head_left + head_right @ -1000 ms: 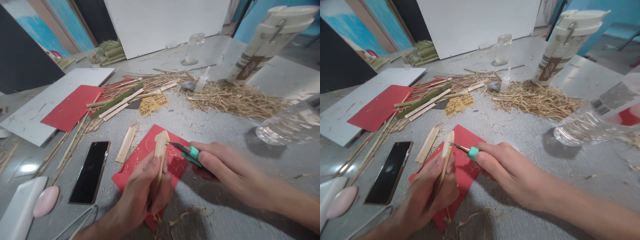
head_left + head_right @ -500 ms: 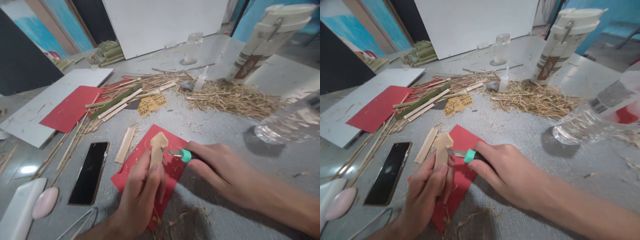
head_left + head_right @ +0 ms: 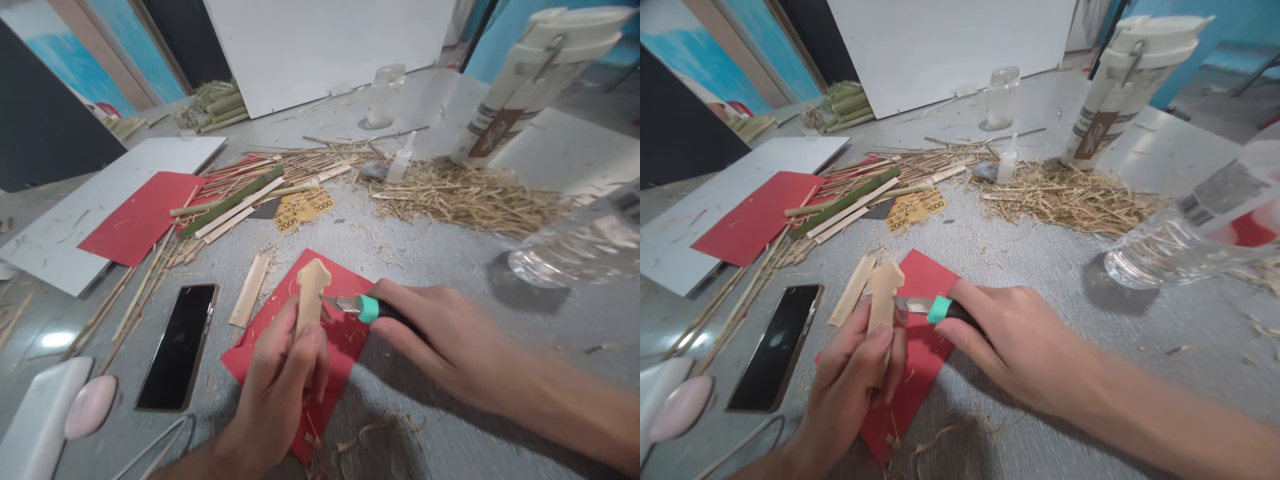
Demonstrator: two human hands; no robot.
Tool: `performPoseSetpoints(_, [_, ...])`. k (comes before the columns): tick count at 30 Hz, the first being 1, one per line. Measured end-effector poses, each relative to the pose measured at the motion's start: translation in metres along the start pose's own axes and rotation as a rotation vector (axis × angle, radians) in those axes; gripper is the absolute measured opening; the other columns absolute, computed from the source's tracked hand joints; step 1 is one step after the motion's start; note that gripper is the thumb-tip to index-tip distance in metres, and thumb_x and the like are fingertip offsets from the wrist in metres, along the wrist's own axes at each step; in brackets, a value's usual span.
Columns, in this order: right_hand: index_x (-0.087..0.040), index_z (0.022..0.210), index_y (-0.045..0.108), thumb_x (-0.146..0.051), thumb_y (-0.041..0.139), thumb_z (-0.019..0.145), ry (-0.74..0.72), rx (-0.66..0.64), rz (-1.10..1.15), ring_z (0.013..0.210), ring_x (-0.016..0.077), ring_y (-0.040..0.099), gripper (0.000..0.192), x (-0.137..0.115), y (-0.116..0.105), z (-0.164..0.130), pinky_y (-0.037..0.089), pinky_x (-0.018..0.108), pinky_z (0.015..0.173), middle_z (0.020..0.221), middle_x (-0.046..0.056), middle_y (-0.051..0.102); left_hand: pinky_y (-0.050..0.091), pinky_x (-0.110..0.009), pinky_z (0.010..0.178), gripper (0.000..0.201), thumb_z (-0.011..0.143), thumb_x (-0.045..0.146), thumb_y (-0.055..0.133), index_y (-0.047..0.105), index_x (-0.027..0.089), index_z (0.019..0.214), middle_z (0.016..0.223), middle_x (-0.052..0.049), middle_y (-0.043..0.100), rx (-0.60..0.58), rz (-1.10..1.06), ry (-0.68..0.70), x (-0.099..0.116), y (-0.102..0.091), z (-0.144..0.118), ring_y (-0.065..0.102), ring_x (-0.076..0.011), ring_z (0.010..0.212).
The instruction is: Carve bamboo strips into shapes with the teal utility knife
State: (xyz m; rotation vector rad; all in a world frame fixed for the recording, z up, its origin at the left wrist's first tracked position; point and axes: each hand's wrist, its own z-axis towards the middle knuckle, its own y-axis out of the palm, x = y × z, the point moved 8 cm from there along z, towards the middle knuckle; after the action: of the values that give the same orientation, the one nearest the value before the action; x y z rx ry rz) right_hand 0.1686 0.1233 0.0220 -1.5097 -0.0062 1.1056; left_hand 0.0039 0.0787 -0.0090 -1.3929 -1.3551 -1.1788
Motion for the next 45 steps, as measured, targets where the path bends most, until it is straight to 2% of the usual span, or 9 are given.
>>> performPoseSetpoints(9, [-0.023,0.092,0.055,-0.053,0.035,0.115,0.045,0.032,-0.026,0.053,0.0152,0.054,0.043,0.005,-0.003,0.001,0.031,0.028,0.053,0.065,-0.002,0.061,0.032,-0.021,0.048,0.032,0.108,0.046,0.054,0.052,0.022,0.088,0.056,0.007,0.049,-0.02,-0.019,-0.039,-0.005,0.0,-0.001,0.037,-0.0083,0.049])
performPoseSetpoints(15, [-0.023,0.094,0.057,-0.054,0.035,0.115,0.091,0.047,-0.06,0.054,0.0156,0.055,0.043,0.011,-0.003,0.001,0.032,0.028,0.054,0.066,-0.001,0.063,0.033,-0.023,0.054,0.021,0.106,0.041,0.06,0.06,0.02,0.103,0.065,0.007,0.05,-0.069,-0.015,-0.074,-0.014,-0.002,0.002,0.039,-0.0097,0.058])
performPoseSetpoints(20, [-0.024,0.089,0.053,-0.054,0.037,0.114,0.133,0.079,-0.118,0.052,0.015,0.053,0.042,0.016,-0.006,0.001,0.03,0.029,0.053,0.064,-0.002,0.06,0.033,-0.024,0.06,0.02,0.104,0.038,0.064,0.064,0.019,0.112,0.076,0.006,0.045,-0.071,0.024,-0.058,-0.01,-0.004,0.004,0.035,-0.0107,0.067])
performPoseSetpoints(24, [-0.024,0.088,0.052,-0.054,0.039,0.114,0.147,0.089,-0.143,0.053,0.0155,0.054,0.042,0.019,-0.007,0.003,0.031,0.029,0.054,0.064,-0.002,0.06,0.032,-0.026,0.058,0.019,0.106,0.039,0.06,0.06,0.02,0.101,0.07,0.007,0.045,-0.092,0.033,-0.072,-0.009,-0.001,0.005,0.035,-0.0106,0.063])
performPoseSetpoints(28, [-0.024,0.088,0.052,-0.054,0.038,0.114,0.154,0.086,-0.149,0.052,0.0153,0.053,0.042,0.02,-0.007,0.004,0.03,0.028,0.054,0.064,-0.002,0.06,0.031,-0.026,0.055,0.027,0.107,0.044,0.054,0.055,0.021,0.094,0.062,0.008,0.045,-0.114,-0.036,-0.107,-0.011,0.005,0.004,0.033,-0.01,0.056])
performPoseSetpoints(32, [-0.023,0.095,0.056,-0.052,0.037,0.114,0.117,0.059,-0.143,0.055,0.0161,0.055,0.039,0.017,-0.004,0.001,0.03,0.029,0.054,0.068,-0.001,0.064,0.03,-0.026,0.053,0.036,0.108,0.042,0.051,0.048,0.022,0.079,0.058,0.008,0.043,-0.115,-0.061,-0.092,-0.011,0.007,0.005,0.031,-0.0091,0.053])
performPoseSetpoints(39, [-0.023,0.096,0.055,-0.044,0.043,0.113,-0.001,0.021,-0.065,0.057,0.0147,0.054,0.03,0.003,0.001,0.0,0.031,0.029,0.057,0.073,-0.002,0.063,0.028,-0.025,0.051,0.032,0.109,0.041,0.049,0.048,0.023,0.082,0.058,0.009,0.042,-0.136,-0.102,-0.085,-0.012,0.009,0.008,0.029,-0.0094,0.052])
performPoseSetpoints(45, [-0.021,0.105,0.06,-0.036,0.047,0.111,-0.049,0.03,-0.063,0.062,0.0159,0.055,0.02,-0.003,0.001,-0.001,0.033,0.03,0.059,0.079,0.0,0.066,0.03,-0.025,0.054,0.036,0.109,0.045,0.048,0.048,0.023,0.081,0.06,0.008,0.041,-0.083,0.037,-0.07,-0.013,0.006,0.009,0.031,-0.0102,0.054])
